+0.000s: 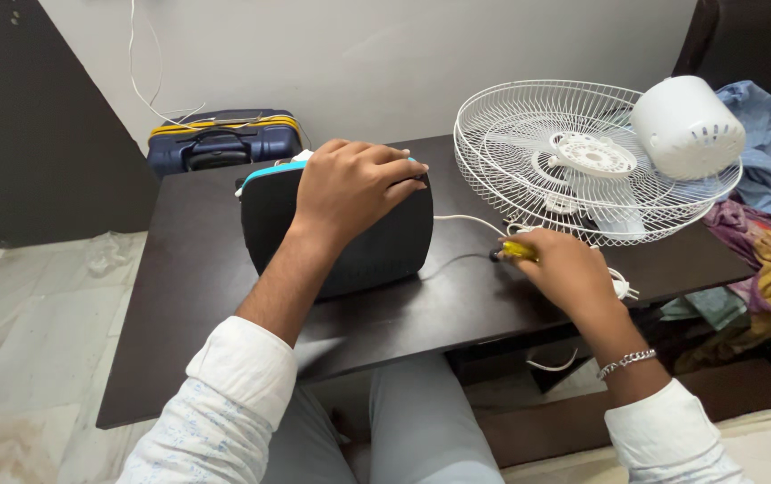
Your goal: The person aligns and attaches a black plastic cover to a teal-colored electronic device on a table, then uses a yellow screwdriver to tighten multiple screws around the perimeter to secure the cover.
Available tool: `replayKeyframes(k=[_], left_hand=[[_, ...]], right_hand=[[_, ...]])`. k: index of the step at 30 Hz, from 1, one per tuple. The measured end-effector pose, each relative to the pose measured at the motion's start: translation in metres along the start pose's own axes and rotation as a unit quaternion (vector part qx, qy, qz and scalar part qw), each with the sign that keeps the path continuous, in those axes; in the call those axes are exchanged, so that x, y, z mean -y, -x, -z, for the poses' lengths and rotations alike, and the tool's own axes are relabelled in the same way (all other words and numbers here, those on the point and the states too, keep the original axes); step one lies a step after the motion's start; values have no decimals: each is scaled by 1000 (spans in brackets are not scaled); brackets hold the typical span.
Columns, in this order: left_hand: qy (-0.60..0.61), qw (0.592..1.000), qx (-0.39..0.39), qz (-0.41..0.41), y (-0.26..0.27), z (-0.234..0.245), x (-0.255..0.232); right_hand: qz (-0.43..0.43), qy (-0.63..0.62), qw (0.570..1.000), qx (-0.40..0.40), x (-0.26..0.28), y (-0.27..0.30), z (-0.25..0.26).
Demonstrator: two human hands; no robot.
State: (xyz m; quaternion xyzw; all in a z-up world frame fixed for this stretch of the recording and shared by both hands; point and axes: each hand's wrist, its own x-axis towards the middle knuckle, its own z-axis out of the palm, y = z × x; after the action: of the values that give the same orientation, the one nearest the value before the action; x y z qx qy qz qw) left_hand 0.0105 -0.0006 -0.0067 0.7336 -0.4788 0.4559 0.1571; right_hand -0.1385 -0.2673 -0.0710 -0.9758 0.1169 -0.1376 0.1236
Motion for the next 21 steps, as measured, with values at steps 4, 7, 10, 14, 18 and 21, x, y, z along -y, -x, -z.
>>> replayKeyframes(k=[4,7,10,14,18,21], left_hand=[[8,1000,16,-11,-4,11,-1],[33,998,-39,-22,-9,34,-7],[126,991,-32,8,-17,71,-16],[270,959,-79,-42,-23,139,-36],[356,913,-149,-133,-17,209,-61],[372,901,-172,-145,-11,238,-75]], right_hand=[[18,53,998,11,0,-5,-8],[21,77,997,21,1,-9,-13],[9,88,995,39,3,-11,-16],[22,75,997,27,8,-11,-13],[19,73,996,37,18,-10,-8],[23,44,998,31,26,-9,-6]])
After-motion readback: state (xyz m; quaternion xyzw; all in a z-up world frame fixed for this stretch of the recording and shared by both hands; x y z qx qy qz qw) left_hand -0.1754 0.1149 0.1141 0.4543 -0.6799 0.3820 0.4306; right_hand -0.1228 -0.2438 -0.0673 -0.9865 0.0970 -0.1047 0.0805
